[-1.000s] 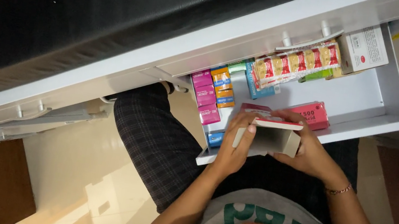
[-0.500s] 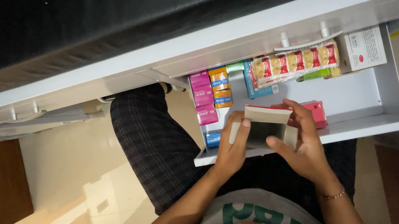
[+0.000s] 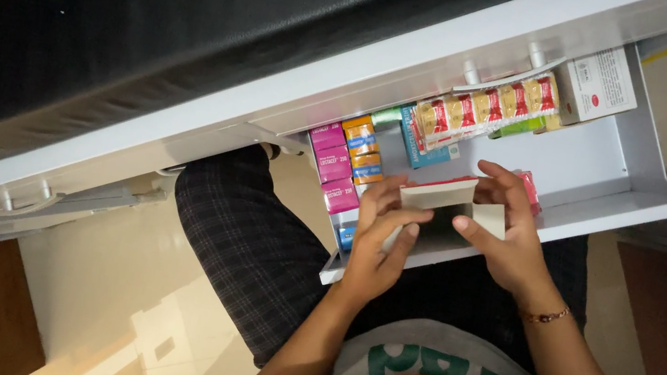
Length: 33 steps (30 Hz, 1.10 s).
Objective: The person opens a drawer and removes blister packs from a pink medicine box, placing them into a small white box. They then open a red medicine box and transfer its blister packs into the same white box, arranging them neatly inside the drawer.
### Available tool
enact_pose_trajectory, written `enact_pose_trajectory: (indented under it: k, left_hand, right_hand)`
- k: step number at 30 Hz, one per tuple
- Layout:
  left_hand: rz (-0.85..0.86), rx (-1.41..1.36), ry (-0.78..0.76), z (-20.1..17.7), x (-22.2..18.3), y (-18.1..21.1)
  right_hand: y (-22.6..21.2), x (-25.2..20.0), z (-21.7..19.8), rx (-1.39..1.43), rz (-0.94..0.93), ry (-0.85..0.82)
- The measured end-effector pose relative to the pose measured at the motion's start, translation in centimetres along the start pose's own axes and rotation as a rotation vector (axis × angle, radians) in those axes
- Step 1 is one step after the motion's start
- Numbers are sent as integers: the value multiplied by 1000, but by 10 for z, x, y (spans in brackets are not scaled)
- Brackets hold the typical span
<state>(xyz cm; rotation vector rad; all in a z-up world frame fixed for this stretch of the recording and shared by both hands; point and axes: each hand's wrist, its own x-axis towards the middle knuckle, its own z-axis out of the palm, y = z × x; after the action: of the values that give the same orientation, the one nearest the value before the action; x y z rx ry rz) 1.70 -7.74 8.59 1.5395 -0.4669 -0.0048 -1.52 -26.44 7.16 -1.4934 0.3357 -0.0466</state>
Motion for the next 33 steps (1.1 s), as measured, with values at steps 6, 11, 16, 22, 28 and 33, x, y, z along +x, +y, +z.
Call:
enact_pose_trajectory:
  k: [6,11,16,22,28,33]
  left_hand:
    - [-145,-42,-191,-13,-7,-18]
    - [-154,-71,-223,-11,-5,-8]
    - [-159,-28,-233,-10,-3,0]
    - [-26,-23,-168,-4,-9,-21]
    - [0,7,-143,-4,-3,-11]
    - [-6,4,-121,-1,-2,-11]
  right_hand:
    - [11,6,-25,79,160,-117]
    - [-8,22,-59,31,252,-232]
    - [-25,78,-67,-358,286,-94]
    - [43,153,-90,-1173,-203,-52]
    - [106,195,-110,-1690,-636,-97]
    - [142,210,-127,-1717,-681,-21]
